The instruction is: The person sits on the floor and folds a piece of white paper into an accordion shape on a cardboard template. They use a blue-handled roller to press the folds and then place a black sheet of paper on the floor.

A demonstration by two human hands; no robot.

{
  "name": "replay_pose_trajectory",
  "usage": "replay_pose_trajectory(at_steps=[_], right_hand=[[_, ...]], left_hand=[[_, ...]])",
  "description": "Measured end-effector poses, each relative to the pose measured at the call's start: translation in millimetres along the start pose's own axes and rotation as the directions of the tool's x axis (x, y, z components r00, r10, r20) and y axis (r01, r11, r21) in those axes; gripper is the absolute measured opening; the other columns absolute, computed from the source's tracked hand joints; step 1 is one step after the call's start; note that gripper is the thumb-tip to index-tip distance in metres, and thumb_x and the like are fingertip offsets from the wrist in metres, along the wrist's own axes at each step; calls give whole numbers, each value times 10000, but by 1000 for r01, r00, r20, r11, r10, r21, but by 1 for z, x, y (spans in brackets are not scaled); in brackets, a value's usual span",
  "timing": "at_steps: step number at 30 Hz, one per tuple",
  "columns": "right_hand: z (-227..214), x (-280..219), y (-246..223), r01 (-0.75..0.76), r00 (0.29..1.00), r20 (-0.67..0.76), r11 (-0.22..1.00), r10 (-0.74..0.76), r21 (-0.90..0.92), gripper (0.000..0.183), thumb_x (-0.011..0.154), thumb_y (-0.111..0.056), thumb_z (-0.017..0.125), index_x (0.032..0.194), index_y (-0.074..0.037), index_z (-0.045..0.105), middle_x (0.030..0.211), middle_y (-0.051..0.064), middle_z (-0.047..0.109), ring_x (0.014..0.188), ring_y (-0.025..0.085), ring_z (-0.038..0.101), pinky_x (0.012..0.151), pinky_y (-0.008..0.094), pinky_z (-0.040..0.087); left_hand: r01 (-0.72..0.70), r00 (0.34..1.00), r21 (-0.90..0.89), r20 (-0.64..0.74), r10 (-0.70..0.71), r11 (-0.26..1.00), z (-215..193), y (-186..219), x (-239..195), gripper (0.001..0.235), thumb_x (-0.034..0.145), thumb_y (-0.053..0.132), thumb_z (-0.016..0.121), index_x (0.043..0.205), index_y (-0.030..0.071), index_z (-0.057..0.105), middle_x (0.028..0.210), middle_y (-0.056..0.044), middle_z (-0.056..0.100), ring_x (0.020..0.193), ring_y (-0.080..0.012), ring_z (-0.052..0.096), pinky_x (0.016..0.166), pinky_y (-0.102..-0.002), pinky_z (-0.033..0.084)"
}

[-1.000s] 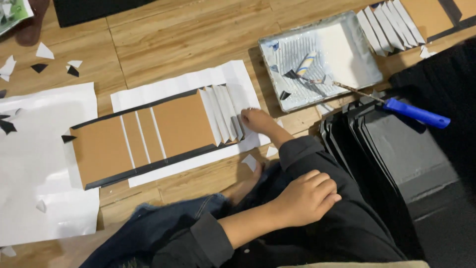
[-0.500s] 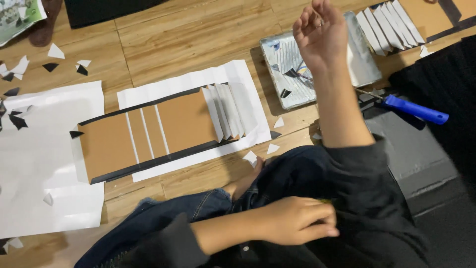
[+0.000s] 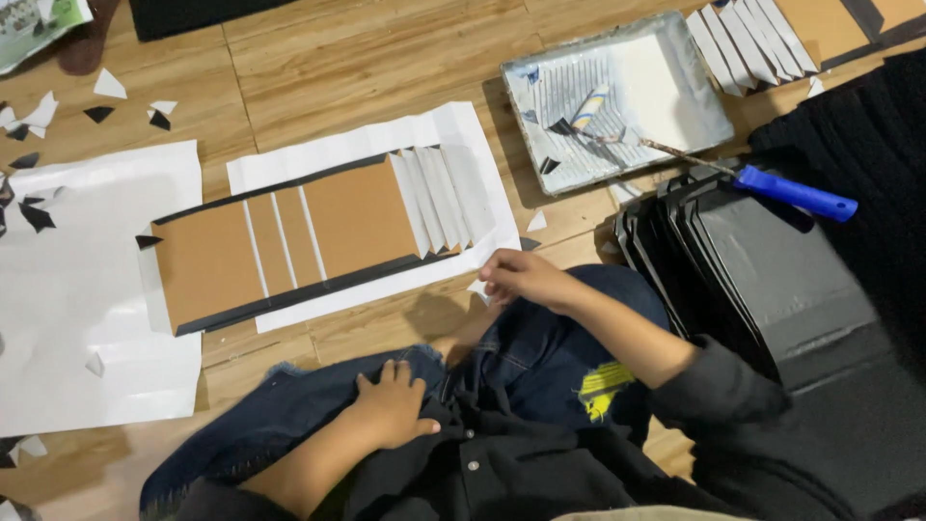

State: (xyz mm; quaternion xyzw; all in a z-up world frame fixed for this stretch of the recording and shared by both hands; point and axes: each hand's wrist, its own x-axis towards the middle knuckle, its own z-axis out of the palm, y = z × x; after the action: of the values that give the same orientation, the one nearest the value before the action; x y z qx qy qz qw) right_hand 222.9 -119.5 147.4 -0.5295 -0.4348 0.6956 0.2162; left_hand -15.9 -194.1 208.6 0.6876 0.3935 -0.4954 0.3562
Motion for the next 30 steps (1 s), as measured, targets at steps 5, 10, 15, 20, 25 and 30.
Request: replay_pose_trajectory(at_steps=[5, 10, 15, 20, 25, 30], right_hand=[[13, 7, 3, 230, 962, 53, 696, -266, -681, 132, 923, -243, 516, 904, -119, 561, 578, 14, 683, 634, 162, 667, 654, 292, 476], [11, 19, 29, 241, 960, 97, 601, -261, -762, 205, 907, -302, 539, 965, -113, 593, 806, 106, 679, 778, 279, 655, 687, 381, 497], [17, 7, 22, 260, 957, 150, 502, -249, -825, 203, 901, -280, 541, 968, -93, 583, 812, 173, 660, 839, 366, 654, 737, 441, 529], [2, 14, 17, 241, 931, 3, 610, -364, -755, 161, 878, -191, 566, 961, -61, 615, 833, 199, 661, 848, 388, 649, 736, 467, 519], [-109, 20, 25, 223, 692, -441, 750, -571, -622, 74, 869, -151, 590, 914, -136, 646, 842, 11, 645, 775, 151, 585, 709, 293, 446], [-237, -10, 36, -66, 214, -844, 855, -492, -515, 82, 910, -204, 639, 962, -147, 613, 1027, 124, 477, 918, 263, 517, 824, 381, 413]], left_hand=[[-191, 979, 58, 82, 186, 980, 4, 19, 3, 500, 999, 291, 348, 1420, 43, 238, 1523, -168, 15, 1421, -345, -67, 1076, -721, -12], [-341, 916, -354, -333, 223, 871, 4, 4, 11, 414, 983, 325, 332, 1179, -14, 468, 1139, -274, 565, 1080, -429, 532, 850, -534, 430], [-331, 827, -477, -562, 8, 814, -16, -21, -27, 452, 971, 367, 330, 1168, 14, 533, 1085, -295, 615, 1093, -435, 566, 907, -550, 438], [-149, 708, -610, -615, -346, 779, -43, -88, -43, 441, 948, 451, 399, 1226, 131, 523, 1117, -188, 655, 1081, -386, 597, 938, -481, 459], [62, 597, -599, -619, -510, 799, -26, -223, -11, 459, 895, 380, 450, 1214, 68, 560, 1193, -148, 598, 932, -366, 589, 858, -484, 420], [214, 591, -572, -569, -572, 791, 36, -331, 41, 507, 928, 387, 397, 1289, 59, 535, 1288, -214, 532, 1175, -414, 495, 934, -528, 411]])
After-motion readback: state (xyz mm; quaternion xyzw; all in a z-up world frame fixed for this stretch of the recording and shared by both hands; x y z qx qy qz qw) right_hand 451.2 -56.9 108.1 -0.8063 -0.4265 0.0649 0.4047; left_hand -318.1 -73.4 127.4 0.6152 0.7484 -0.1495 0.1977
